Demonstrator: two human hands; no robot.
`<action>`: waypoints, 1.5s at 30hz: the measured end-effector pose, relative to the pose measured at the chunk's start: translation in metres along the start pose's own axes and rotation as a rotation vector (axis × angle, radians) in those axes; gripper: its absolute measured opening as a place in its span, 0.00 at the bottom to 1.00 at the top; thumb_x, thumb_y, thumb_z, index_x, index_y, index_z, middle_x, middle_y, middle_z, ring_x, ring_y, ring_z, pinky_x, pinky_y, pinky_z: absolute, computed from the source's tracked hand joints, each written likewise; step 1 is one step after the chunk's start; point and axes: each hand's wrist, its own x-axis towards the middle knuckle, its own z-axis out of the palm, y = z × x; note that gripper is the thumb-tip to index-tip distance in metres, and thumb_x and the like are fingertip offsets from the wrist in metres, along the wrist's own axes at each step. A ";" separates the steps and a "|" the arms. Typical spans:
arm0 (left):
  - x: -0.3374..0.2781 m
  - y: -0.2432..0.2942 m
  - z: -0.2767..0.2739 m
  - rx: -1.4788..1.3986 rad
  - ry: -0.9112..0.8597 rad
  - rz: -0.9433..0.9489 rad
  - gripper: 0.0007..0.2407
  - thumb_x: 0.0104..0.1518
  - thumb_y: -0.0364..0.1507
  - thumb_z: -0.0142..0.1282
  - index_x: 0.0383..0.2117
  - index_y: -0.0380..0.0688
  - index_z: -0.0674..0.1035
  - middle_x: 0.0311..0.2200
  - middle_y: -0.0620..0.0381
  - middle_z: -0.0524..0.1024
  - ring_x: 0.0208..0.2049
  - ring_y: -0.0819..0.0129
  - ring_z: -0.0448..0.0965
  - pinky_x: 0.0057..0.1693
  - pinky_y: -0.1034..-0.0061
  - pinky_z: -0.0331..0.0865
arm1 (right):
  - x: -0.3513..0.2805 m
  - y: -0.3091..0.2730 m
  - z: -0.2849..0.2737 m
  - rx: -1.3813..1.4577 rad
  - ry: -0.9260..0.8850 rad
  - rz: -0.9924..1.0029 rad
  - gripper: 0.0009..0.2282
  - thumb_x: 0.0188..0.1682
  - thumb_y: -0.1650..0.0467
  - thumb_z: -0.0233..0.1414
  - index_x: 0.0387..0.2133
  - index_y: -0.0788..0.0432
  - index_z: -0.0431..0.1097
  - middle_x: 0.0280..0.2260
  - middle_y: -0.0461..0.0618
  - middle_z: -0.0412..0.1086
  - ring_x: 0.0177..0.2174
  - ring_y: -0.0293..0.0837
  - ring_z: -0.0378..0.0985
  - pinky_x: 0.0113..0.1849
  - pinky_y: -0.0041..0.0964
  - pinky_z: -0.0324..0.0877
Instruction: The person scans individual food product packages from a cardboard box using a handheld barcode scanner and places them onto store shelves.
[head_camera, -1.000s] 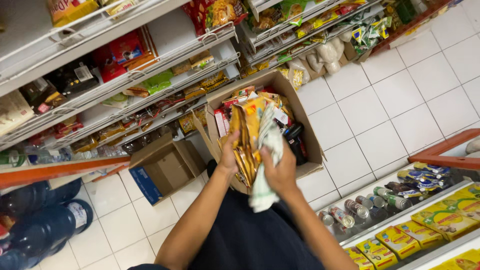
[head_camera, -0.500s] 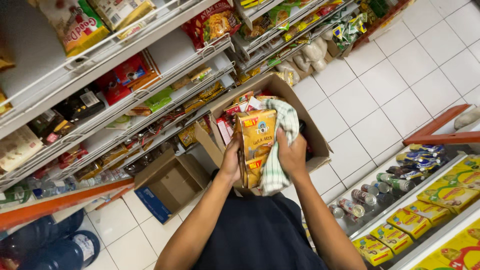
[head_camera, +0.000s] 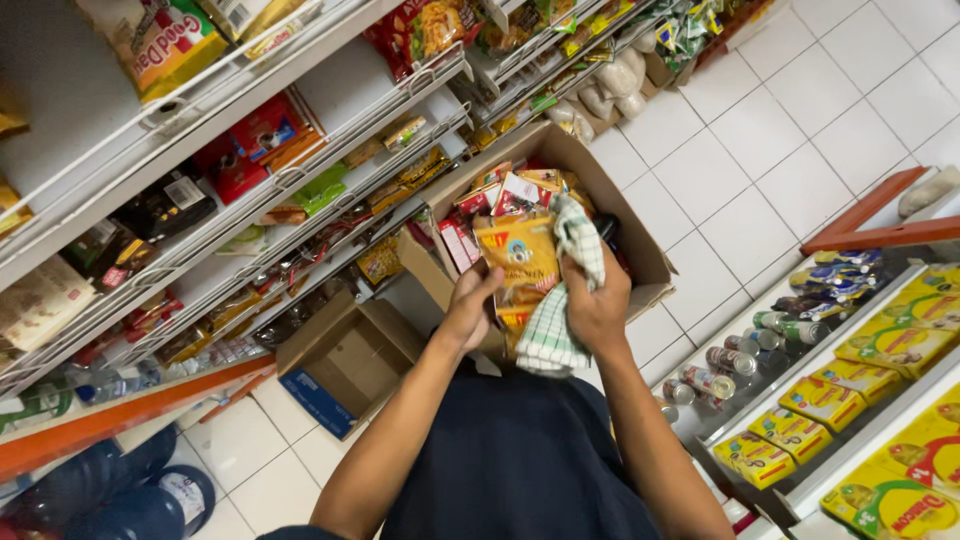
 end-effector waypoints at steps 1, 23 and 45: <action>0.002 0.002 -0.002 -0.042 0.016 -0.026 0.22 0.67 0.34 0.55 0.62 0.31 0.67 0.53 0.41 0.74 0.52 0.53 0.77 0.56 0.55 0.74 | 0.000 0.003 0.003 0.055 -0.008 0.003 0.12 0.52 0.76 0.52 0.48 0.67 0.72 0.37 0.49 0.75 0.37 0.37 0.75 0.42 0.32 0.71; 0.008 -0.020 -0.032 -0.173 0.138 -0.145 0.30 0.64 0.53 0.43 0.59 0.37 0.71 0.48 0.45 0.78 0.44 0.58 0.82 0.50 0.63 0.79 | -0.038 -0.025 0.017 -0.049 -0.240 -0.182 0.16 0.49 0.73 0.59 0.50 0.64 0.70 0.44 0.54 0.76 0.43 0.43 0.79 0.47 0.37 0.72; -0.002 -0.040 -0.083 -0.168 -0.099 -0.248 0.26 0.61 0.39 0.54 0.63 0.35 0.69 0.56 0.43 0.75 0.54 0.54 0.78 0.59 0.60 0.72 | 0.022 0.013 -0.032 0.094 0.039 -0.068 0.23 0.53 0.72 0.61 0.60 0.63 0.61 0.56 0.57 0.66 0.55 0.45 0.72 0.60 0.40 0.68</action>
